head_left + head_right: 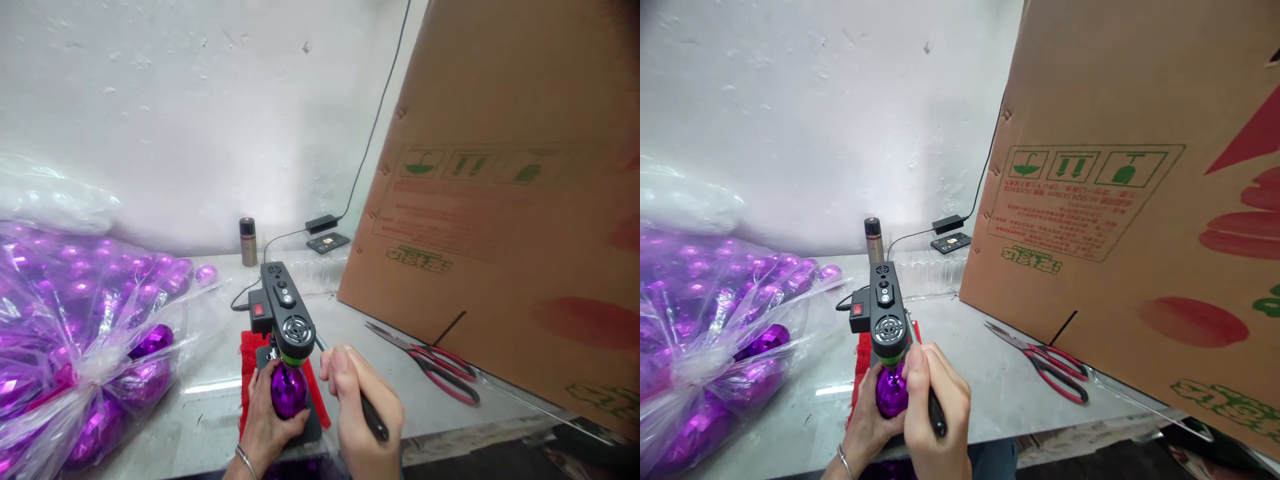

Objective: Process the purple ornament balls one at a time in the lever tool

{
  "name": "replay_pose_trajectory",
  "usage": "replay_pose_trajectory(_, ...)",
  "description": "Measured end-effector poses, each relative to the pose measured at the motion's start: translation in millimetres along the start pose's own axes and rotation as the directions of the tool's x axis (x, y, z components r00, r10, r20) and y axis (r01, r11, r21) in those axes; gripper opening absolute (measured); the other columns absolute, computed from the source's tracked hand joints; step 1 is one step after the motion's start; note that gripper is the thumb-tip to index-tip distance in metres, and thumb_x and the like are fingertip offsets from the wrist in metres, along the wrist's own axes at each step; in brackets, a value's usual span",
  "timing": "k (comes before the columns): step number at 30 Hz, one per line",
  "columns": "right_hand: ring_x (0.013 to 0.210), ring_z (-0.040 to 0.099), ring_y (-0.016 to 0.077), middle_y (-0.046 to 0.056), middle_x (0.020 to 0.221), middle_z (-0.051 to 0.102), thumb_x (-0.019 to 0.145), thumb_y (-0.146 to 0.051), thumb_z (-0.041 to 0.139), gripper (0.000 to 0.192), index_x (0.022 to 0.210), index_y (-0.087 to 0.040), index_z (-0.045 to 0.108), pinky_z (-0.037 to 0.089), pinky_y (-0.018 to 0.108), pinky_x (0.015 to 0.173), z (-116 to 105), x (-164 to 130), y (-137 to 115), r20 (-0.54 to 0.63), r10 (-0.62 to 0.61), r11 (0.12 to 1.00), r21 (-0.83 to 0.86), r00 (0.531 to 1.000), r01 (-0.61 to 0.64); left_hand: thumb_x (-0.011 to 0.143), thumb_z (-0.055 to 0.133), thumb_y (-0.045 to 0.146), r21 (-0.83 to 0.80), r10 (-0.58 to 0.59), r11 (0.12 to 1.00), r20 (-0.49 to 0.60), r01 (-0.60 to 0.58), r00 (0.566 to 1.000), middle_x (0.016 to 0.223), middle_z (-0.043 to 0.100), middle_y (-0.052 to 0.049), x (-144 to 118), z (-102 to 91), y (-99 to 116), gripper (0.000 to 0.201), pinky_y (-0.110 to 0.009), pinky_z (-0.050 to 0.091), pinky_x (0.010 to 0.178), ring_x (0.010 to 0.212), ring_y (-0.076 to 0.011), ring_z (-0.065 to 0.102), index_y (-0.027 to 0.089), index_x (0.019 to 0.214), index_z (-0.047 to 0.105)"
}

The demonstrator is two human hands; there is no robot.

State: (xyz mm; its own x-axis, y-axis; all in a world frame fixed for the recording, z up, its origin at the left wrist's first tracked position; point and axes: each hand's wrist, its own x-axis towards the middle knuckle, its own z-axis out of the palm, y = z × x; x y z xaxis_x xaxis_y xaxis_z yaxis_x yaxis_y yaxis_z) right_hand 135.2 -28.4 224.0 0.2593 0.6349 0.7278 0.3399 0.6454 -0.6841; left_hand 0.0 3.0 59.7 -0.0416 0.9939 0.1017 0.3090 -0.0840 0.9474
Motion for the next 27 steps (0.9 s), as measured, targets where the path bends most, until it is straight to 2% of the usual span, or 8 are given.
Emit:
replay_pose_trajectory(3, 0.055, 0.048, 0.0099, -0.004, 0.065, 0.052, 0.115, -0.022, 0.047, 0.04, 0.076, -0.023, 0.054, 0.038, 0.024, 0.053, 0.5, -16.3, 10.2, -0.006, -0.009, 1.0, 0.019, 1.0, 0.009, 0.059, 0.092, 0.037, 0.016, 0.007, 1.0, 0.011, -0.007, 1.0, 0.131, 0.076, -0.017, -1.9, 0.3, 3.4, 0.079, -0.073, 0.039, 0.125, 0.129, -0.0483, 0.068, 0.022, 0.133, 0.069)
replay_pose_trajectory(7, 0.055, 0.04, 0.0119, -0.002, 0.068, 0.057, 0.117, -0.032, 0.047, 0.041, 0.078, -0.023, 0.057, 0.033, 0.03, 0.056, 7.4, -33.0, 12.7, -0.107, 0.128, 0.992, 0.034, 0.986, -0.125, 0.058, 0.091, 0.033, 0.033, 0.003, 0.999, -0.003, -0.003, 1.0, 0.125, 0.076, -0.017, -2.7, 1.5, 3.0, 0.078, -0.07, 0.046, 0.119, 0.126, -0.0476, 0.067, 0.02, 0.132, 0.07)
replay_pose_trajectory(10, 0.059, 0.045, 0.013, -0.001, 0.07, 0.06, 0.117, -0.036, 0.048, 0.044, 0.076, -0.023, 0.057, 0.035, 0.031, 0.06, 13.5, -37.8, 10.3, -0.159, 0.197, 0.979, 0.078, 0.967, -0.187, 0.057, 0.092, 0.032, 0.045, 0.017, 0.999, -0.028, -0.016, 0.999, 0.12, 0.077, -0.015, -2.5, 2.8, 1.7, 0.076, -0.067, 0.049, 0.116, 0.123, -0.0465, 0.068, 0.022, 0.129, 0.071)
replay_pose_trajectory(17, 0.064, 0.054, 0.0154, 0.001, 0.07, 0.061, 0.116, -0.037, 0.051, 0.05, 0.068, -0.022, 0.057, 0.038, 0.033, 0.063, 17.8, -43.2, 14.0, -0.205, 0.232, 0.968, 0.142, 0.951, -0.206, 0.058, 0.091, 0.033, 0.075, 0.035, 0.997, -0.053, -0.031, 0.998, 0.12, 0.077, -0.016, -3.1, 6.8, -2.0, 0.075, -0.068, 0.05, 0.114, 0.12, -0.0464, 0.069, 0.02, 0.129, 0.071)
replay_pose_trajectory(23, 0.064, 0.056, 0.0156, 0.001, 0.069, 0.062, 0.115, -0.033, 0.051, 0.049, 0.068, -0.023, 0.057, 0.038, 0.033, 0.063, 15.9, -43.8, 20.3, -0.202, 0.19, 0.976, 0.144, 0.961, -0.163, 0.057, 0.093, 0.033, 0.081, 0.049, 0.996, -0.064, -0.043, 0.997, 0.12, 0.078, -0.015, -3.0, 7.8, -6.2, 0.077, -0.067, 0.051, 0.113, 0.121, -0.0469, 0.069, 0.022, 0.13, 0.071)
replay_pose_trajectory(27, 0.058, 0.055, 0.0129, -0.001, 0.067, 0.061, 0.115, -0.026, 0.049, 0.046, 0.07, -0.023, 0.058, 0.036, 0.029, 0.056, 13.2, -41.8, 27.6, -0.175, 0.056, 0.995, 0.097, 0.983, -0.039, 0.058, 0.093, 0.033, 0.082, 0.056, 0.995, -0.068, -0.051, 0.996, 0.12, 0.077, -0.017, -3.2, 8.3, -6.2, 0.072, -0.066, 0.052, 0.111, 0.119, -0.0467, 0.07, 0.021, 0.126, 0.072)
